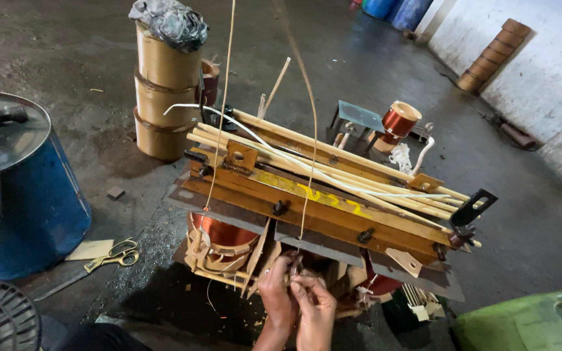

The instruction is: The person sits on the floor and uses pliers to strip insulation from white wires and connect them to a wooden jig holding copper coils. They repeatedly cut, strip, and attach wires to the assembly.

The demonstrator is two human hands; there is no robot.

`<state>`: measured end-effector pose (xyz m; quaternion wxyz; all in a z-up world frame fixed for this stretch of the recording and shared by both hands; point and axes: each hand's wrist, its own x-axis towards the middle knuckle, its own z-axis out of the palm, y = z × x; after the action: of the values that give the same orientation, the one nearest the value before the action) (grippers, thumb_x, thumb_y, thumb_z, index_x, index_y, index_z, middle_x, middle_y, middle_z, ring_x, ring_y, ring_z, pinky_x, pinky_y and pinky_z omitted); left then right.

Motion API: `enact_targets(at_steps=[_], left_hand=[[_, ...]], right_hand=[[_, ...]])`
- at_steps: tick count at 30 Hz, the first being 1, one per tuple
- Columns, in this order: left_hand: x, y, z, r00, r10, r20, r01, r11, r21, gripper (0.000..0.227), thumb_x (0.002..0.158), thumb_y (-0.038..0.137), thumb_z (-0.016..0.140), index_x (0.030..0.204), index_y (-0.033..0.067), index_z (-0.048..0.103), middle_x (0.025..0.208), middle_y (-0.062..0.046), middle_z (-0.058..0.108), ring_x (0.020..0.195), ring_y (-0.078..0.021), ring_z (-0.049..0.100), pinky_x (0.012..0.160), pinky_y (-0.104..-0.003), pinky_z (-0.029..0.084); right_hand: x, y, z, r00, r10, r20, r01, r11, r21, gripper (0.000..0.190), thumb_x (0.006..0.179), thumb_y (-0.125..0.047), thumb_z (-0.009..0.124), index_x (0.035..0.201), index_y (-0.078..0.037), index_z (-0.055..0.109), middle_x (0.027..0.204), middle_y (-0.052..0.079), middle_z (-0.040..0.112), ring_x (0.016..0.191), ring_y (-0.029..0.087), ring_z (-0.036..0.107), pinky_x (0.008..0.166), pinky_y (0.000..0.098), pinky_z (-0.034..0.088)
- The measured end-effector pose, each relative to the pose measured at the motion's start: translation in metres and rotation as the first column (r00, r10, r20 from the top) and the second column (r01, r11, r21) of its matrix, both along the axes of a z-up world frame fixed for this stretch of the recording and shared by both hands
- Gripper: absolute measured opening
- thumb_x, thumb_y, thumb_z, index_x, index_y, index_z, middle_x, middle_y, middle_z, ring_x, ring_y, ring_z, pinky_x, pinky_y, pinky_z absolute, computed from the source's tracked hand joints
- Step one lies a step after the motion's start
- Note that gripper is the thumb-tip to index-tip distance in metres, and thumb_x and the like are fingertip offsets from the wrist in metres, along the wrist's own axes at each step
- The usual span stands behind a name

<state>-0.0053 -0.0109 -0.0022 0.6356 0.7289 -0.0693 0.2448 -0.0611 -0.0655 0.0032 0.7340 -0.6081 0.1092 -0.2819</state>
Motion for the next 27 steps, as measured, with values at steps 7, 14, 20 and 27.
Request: enact_targets(at_steps=[7, 14, 20, 27], left_hand=[[0.000, 0.001, 0.005, 0.990, 0.107, 0.090, -0.110, 0.994, 0.029, 0.020, 0.085, -0.001, 0.067, 0.104, -0.0018, 0.073, 0.091, -0.020, 0.076, 0.080, -0.0365, 0.074, 0.070, -0.043, 0.057], [0.002, 0.007, 0.017, 0.996, 0.066, -0.064, -0.066, 0.998, 0.002, 0.011, 0.088, 0.004, 0.070, 0.098, -0.0008, 0.073, 0.089, -0.019, 0.076, 0.078, -0.0354, 0.074, 0.067, -0.043, 0.056], [-0.011, 0.006, 0.018, 0.997, 0.066, 0.040, -0.061, 0.991, -0.115, 0.033, 0.087, -0.001, 0.064, 0.120, -0.0016, 0.070, 0.111, -0.018, 0.076, 0.096, -0.0326, 0.076, 0.077, -0.038, 0.059], [-0.011, 0.002, 0.024, 0.997, -0.021, 0.070, 0.029, 0.994, -0.106, 0.029, 0.089, 0.002, 0.065, 0.118, -0.0015, 0.069, 0.115, -0.019, 0.074, 0.102, -0.0335, 0.073, 0.085, -0.038, 0.058]], right_hand=[[0.024, -0.014, 0.040, 0.961, -0.255, -0.105, 0.154, 0.812, -0.562, 0.026, 0.085, -0.004, 0.076, 0.111, -0.001, 0.077, 0.104, 0.009, 0.081, 0.093, 0.012, 0.071, 0.082, 0.0274, 0.053], [0.040, -0.007, 0.038, 0.968, -0.245, -0.054, 0.188, 0.849, -0.495, 0.021, 0.081, -0.001, 0.078, 0.101, 0.004, 0.079, 0.094, 0.009, 0.082, 0.085, 0.009, 0.071, 0.080, 0.0255, 0.056], [0.049, 0.001, 0.033, 0.931, -0.364, -0.019, 0.295, 0.781, -0.551, 0.020, 0.073, 0.004, 0.078, 0.093, 0.006, 0.076, 0.087, 0.009, 0.080, 0.081, 0.015, 0.073, 0.079, 0.0275, 0.057], [0.034, -0.010, 0.045, 0.956, -0.254, -0.144, 0.186, 0.910, -0.370, 0.019, 0.087, -0.007, 0.071, 0.102, -0.002, 0.081, 0.095, 0.005, 0.082, 0.085, 0.012, 0.075, 0.081, 0.0279, 0.059]])
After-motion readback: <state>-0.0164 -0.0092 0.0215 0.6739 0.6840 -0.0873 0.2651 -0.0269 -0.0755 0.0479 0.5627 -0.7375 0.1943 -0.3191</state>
